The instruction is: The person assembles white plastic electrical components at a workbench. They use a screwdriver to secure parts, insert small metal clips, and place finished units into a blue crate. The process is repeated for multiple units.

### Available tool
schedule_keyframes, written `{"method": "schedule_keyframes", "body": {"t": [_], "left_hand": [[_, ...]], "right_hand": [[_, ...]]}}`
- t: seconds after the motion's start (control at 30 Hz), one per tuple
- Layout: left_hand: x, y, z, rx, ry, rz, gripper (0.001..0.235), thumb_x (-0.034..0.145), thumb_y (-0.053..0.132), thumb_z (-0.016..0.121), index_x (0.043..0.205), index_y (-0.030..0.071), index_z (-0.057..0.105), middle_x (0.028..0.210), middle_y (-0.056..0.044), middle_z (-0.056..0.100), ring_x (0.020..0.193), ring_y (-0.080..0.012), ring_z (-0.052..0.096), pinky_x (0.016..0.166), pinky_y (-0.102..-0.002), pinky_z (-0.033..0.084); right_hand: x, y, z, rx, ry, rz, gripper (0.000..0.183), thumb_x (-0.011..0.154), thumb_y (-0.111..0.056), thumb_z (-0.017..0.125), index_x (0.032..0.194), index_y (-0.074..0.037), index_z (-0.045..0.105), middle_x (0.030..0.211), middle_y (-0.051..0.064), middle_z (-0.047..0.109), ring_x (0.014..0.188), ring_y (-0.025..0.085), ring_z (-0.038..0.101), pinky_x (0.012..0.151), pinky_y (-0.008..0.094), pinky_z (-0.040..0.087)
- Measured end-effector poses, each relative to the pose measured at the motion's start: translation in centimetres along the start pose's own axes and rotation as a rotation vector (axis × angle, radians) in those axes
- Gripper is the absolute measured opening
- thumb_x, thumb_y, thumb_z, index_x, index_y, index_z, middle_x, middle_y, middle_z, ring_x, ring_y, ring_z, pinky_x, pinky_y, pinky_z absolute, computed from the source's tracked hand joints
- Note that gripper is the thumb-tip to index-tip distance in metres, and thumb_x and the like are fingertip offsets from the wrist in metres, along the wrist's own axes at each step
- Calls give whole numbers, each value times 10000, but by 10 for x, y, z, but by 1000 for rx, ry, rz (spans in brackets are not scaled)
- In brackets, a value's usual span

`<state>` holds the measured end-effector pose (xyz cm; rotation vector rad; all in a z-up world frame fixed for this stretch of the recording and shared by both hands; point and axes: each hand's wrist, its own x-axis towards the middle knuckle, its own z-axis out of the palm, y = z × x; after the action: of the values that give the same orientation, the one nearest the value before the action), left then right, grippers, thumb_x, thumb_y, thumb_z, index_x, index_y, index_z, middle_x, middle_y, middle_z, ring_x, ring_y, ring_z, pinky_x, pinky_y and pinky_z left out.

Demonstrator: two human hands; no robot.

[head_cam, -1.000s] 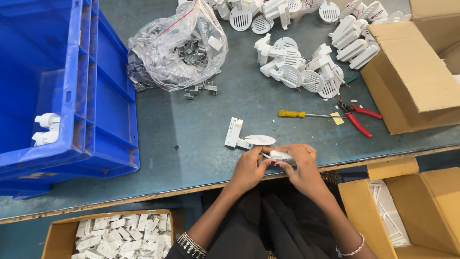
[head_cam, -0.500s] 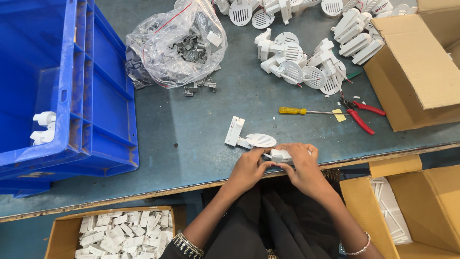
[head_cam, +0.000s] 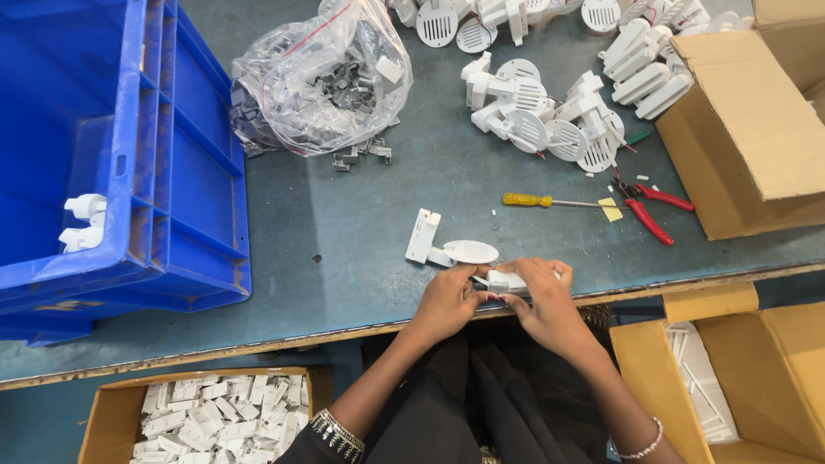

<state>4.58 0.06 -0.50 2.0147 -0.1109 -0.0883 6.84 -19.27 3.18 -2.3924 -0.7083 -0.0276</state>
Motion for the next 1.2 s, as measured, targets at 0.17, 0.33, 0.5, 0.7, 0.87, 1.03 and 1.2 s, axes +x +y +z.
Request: {"method": "schedule_keyframes", "body": {"t": [0.17,0.33,0.5,0.7,0.87,1.03,1.2], "left_hand": [[-3,1,2,12,59,75,378,850,146,755,1217,82,692,668,-125,605,570,-272,579,573,-418,453],[-9,5,19,46,252,204,304,893,89,687,1186,32,631,999,-181,716,869,-411,684,706,-500,516],[-9,5,27,63,253,134,331,891,55,638,1219,46,599,1097,-178,711,947,-411,694,776,-504,532],[-5,-2,14,62,170,223,379,894,120,670,1260,48,599,1132,-155,717,952,-398,688,767,-482,538],[-6,-3,17,63,117,100,403,891,262,732,1227,58,645,1061,-137,720,799,-317,707,744,-433,550],[4,-14,26,57,103,6,406,952,323,715,1237,41,652,820,-130,718,699,-230,662,656,-368,502],[46,-7,-30,-779,-26,69,270,1074,321,521,1165,74,582,798,-5,633,661,-69,589,575,-230,479]], "right_hand": [[-1,3,-4,9,0,-65,422,795,-55,730,1203,-115,639,1052,82,665,1083,276,573,1024,420,275],[-2,-1,5,-39,52,32,432,748,-15,725,1159,-121,644,1041,51,684,1041,238,605,1038,428,272],[-2,-7,11,-56,120,52,414,745,5,725,1135,-103,640,1047,58,683,1038,237,607,1030,426,280],[-7,-11,12,-58,150,23,467,741,-27,733,1193,-107,644,1106,57,691,1069,238,608,1023,409,281],[-14,12,7,2,113,-94,432,766,-76,758,1191,-75,679,1175,78,698,1146,240,600,1046,440,294],[-3,63,7,636,400,125,191,1020,-136,652,1191,-62,694,1183,77,713,1141,140,658,1017,320,511],[17,84,23,209,411,226,202,919,-110,680,1114,-63,701,1029,75,719,979,194,666,891,353,522]]}}
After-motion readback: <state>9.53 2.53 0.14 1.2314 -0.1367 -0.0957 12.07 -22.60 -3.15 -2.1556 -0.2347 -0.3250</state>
